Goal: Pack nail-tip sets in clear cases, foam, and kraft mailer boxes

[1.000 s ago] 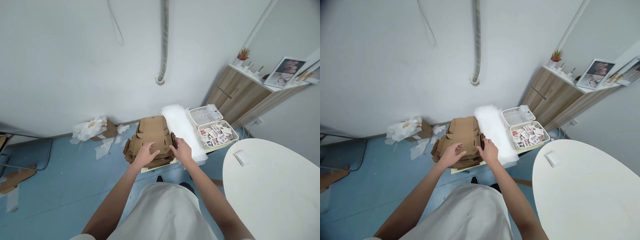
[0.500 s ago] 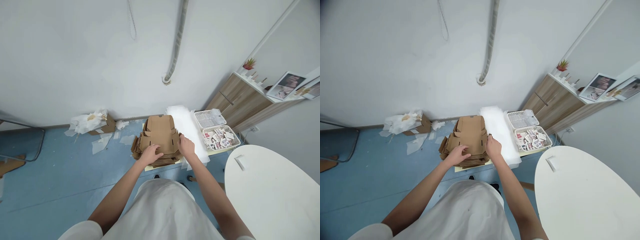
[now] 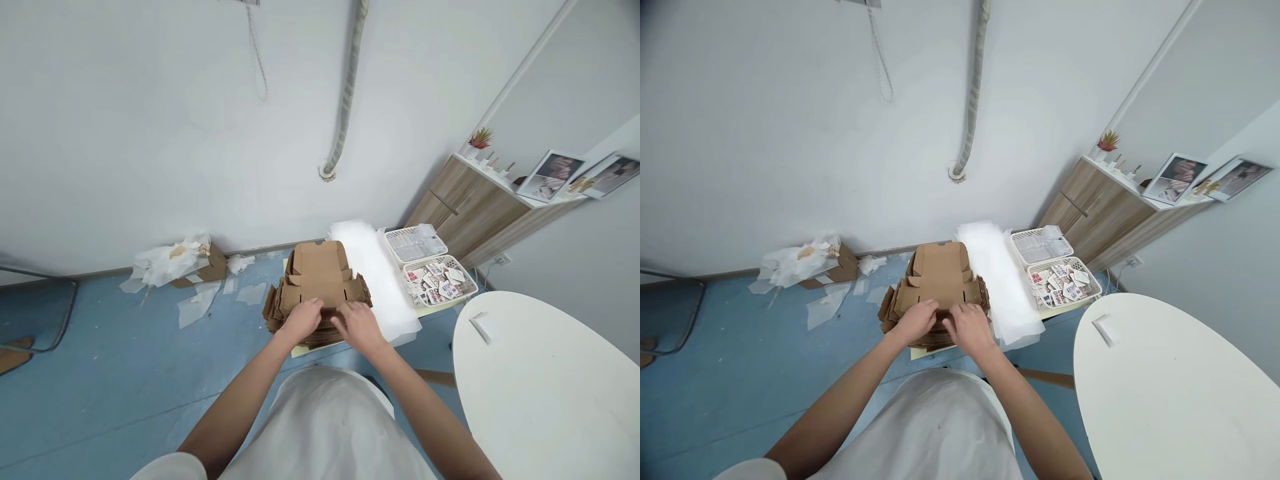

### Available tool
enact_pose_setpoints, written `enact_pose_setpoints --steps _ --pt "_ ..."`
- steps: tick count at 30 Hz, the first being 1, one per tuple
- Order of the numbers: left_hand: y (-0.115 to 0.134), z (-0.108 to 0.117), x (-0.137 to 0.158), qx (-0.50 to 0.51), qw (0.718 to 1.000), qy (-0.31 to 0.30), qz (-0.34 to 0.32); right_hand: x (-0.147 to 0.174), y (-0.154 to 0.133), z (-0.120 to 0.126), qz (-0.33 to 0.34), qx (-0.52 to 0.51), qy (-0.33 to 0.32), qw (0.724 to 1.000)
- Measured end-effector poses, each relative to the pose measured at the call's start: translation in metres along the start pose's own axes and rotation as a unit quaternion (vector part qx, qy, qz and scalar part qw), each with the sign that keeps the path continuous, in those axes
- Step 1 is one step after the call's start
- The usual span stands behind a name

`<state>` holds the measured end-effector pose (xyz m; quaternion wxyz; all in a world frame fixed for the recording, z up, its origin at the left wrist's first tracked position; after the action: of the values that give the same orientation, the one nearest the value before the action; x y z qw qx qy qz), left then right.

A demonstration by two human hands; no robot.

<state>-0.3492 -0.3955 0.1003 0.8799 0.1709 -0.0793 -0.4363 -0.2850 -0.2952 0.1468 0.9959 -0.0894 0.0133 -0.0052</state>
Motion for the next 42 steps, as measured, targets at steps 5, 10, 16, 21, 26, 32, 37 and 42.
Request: enact_pose_setpoints --steps 5,10,16,21,26,32,37,42 --pt "-0.003 0.015 0.005 0.004 0.998 0.051 0.047 0.007 -0.003 -0.033 -0.035 0.018 -0.087 0.995" --pt "-0.008 0.036 0.014 0.037 0.987 0.132 0.084 0.013 0.01 -0.039 -0.047 -0.109 -0.09 0.989" --pt "0.003 0.048 0.028 0.069 0.972 0.222 0.042 0.015 0.057 -0.012 -0.161 -0.506 -0.028 0.847" --pt "0.028 0.034 0.034 0.078 0.971 0.225 -0.015 0.025 0.075 0.012 -0.224 -0.511 -0.043 0.829" --pt "0.048 0.011 0.033 0.104 0.978 0.174 -0.052 0.034 0.078 0.013 -0.291 -0.347 -0.073 0.889" --pt "0.038 0.028 0.034 0.15 0.98 0.131 0.016 0.042 0.092 0.002 -0.319 -0.112 -0.085 0.937" --pt "-0.024 0.052 0.046 0.129 0.944 0.186 0.241 0.054 0.103 -0.001 -0.323 -0.025 -0.085 0.942" --pt "-0.023 0.02 0.034 0.122 0.968 -0.006 0.22 0.082 0.123 -0.003 -0.352 -0.031 -0.063 0.933"
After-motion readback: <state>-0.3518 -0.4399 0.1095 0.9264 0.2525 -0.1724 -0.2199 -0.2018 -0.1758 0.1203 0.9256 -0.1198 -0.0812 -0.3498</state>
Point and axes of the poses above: each hand's wrist, its own x-axis away from the middle knuckle, its own z-axis out of the back of the hand, y = z × x, the point moved 6 cm from there along -x, towards the middle knuckle, and after that the axes turned 6 degrees about -z, right-handed, at the moved point
